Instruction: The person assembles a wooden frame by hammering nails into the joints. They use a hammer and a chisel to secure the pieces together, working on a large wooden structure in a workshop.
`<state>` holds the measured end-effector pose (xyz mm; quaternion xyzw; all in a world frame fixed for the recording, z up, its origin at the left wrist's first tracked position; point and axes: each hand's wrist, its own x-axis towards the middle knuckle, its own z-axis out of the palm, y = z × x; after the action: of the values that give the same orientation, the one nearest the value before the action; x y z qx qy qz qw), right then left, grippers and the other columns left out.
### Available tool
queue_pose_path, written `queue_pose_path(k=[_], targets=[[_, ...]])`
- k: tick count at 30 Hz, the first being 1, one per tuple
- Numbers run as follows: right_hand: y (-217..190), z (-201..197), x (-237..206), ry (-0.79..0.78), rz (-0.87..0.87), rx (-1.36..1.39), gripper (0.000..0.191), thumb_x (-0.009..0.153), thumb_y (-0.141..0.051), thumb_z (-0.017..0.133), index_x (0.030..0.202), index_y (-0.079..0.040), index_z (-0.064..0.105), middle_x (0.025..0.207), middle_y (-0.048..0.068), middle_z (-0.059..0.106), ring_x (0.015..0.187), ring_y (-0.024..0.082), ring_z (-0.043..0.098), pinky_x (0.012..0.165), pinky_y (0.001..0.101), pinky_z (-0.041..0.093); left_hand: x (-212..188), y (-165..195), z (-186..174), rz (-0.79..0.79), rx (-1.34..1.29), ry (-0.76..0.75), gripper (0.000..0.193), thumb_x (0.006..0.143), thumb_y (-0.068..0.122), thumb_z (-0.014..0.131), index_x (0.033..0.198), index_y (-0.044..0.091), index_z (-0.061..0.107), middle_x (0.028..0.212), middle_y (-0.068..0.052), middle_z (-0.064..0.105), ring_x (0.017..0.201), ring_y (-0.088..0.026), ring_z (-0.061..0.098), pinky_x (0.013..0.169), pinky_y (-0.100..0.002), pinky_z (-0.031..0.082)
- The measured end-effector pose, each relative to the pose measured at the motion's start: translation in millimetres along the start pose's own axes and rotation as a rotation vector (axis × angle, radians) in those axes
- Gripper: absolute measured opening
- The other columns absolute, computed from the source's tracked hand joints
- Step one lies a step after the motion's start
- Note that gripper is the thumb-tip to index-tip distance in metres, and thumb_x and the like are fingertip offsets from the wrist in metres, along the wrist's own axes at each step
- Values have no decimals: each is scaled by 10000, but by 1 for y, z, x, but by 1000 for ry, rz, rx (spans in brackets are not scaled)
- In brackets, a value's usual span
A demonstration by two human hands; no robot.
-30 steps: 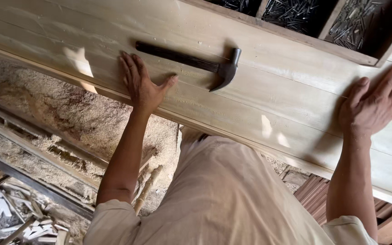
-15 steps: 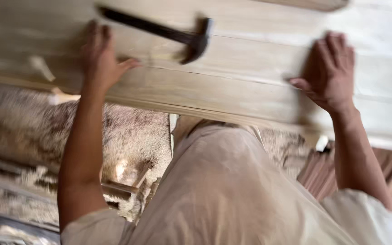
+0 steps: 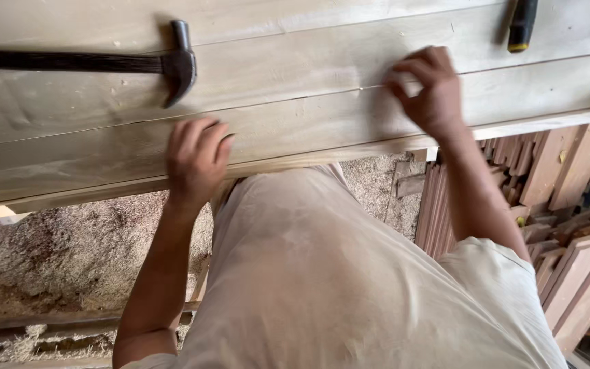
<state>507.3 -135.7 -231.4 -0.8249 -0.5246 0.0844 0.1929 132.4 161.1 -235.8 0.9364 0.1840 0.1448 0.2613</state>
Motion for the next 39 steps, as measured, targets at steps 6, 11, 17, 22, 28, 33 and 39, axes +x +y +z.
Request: queue_pose_path(k=[6,11,17,22,28,33,39], targets=[[-21,7,19,-67,-122,-172,684,846,-401,938,1407,-154,634,1457,161,583,1347,363,524,1142,490,466,60,3,24,118,133,-59,637,806,401,894,1282,14,723,1457,-217,582,1364,-368,504,1051,-496,476],[-19,1,29,-147,-110,-244,811,895,-515,892,1566,-166,599,1665,161,473,1539,398,393,1270,561,360,73,-7,15,92,121,-125,605,849,413,893,1308,51,737,1536,-240,540,1439,-403,465,1078,-500,487],[2,-1,14,-140,-44,-170,659,980,-443,899,1517,-180,622,1675,146,453,1573,341,381,1309,568,352,78,-4,15,157,165,-165,554,883,362,885,1319,48,750,1547,-241,557,1471,-391,489,1152,-483,518],[77,-41,6,304,294,-447,705,952,-234,852,1471,69,482,1419,295,525,1289,439,494,1007,606,457,78,-1,9,102,189,-168,543,880,377,882,1299,57,753,1518,-228,570,1445,-376,500,1067,-480,523],[78,-77,-8,85,572,-30,245,1136,-81,547,1355,13,604,1037,189,612,863,193,533,693,422,459,69,-5,13,96,194,-100,542,892,385,873,1322,82,741,1537,-193,561,1458,-348,487,1031,-464,530],[11,-139,3,-227,223,111,265,1113,-110,623,1305,64,679,766,115,643,515,110,479,383,295,342,63,-11,25,33,167,-122,567,919,375,876,1367,68,713,1570,-179,544,1487,-343,468,1034,-462,517],[-46,-157,34,-558,-42,62,293,1001,-181,716,1262,-54,752,761,79,715,473,81,529,386,247,361,12,4,18,1,153,-41,569,1005,403,799,1401,19,655,1551,-221,524,1463,-384,436,1075,-490,473]])
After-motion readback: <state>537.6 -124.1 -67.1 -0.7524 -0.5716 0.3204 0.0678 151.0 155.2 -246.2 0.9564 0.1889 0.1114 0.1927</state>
